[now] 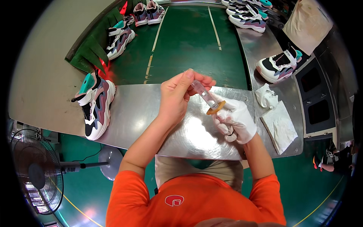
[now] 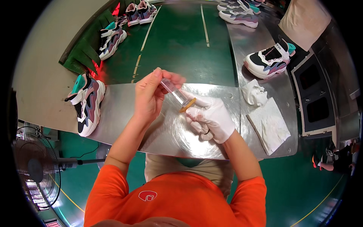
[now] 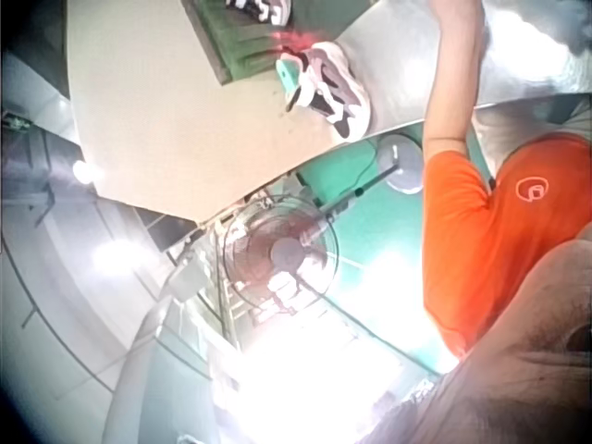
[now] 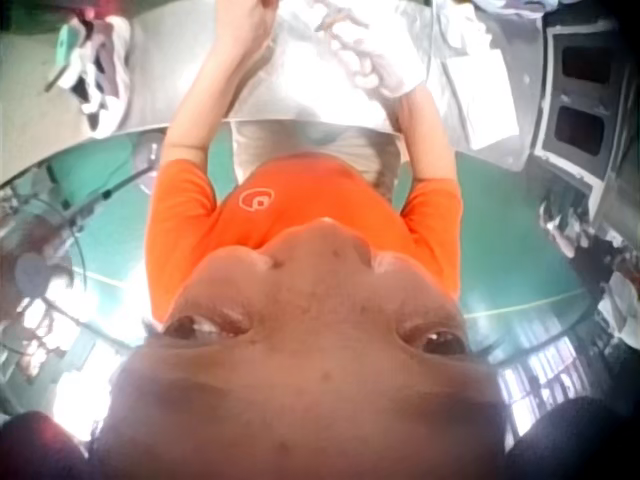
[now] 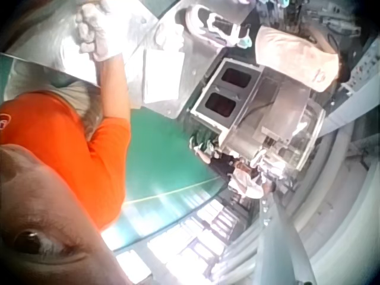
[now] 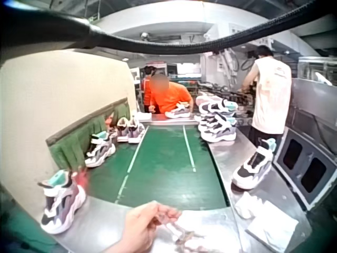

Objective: The person uses a syringe to inject a liquid into the seams of a sneaker. They handle the shoe with gloved hands, rotating it to access different areas, and repeatedly inject the substance into the upper and sole sections.

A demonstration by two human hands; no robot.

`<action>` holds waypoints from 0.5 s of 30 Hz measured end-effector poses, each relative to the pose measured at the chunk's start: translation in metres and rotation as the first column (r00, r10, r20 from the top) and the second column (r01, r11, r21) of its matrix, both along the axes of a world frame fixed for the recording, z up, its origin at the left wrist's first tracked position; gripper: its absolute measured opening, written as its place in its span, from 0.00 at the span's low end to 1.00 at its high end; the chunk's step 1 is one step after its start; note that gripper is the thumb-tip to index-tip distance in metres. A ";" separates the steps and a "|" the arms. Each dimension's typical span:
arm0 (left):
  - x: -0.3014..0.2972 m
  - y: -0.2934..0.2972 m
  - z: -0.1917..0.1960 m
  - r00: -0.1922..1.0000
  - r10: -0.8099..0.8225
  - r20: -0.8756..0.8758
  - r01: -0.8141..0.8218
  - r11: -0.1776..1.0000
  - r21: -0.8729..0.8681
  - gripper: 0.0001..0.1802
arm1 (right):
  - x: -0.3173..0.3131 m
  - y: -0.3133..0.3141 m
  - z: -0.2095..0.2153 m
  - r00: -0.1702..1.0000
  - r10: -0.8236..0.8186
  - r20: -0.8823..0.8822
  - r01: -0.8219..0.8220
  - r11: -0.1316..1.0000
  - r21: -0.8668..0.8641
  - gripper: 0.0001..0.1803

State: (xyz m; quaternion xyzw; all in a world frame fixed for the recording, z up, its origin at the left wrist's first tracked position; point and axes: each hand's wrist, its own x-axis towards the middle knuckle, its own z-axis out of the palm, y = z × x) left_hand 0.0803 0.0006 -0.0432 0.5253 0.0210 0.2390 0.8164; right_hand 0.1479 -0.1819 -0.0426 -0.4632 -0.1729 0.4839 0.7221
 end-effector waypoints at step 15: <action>0.012 0.002 -0.013 0.984 0.166 -0.071 -0.160 0.983 0.086 0.21 | 0.006 0.025 -0.040 0.007 -0.234 0.972 0.374 0.902 0.214 0.27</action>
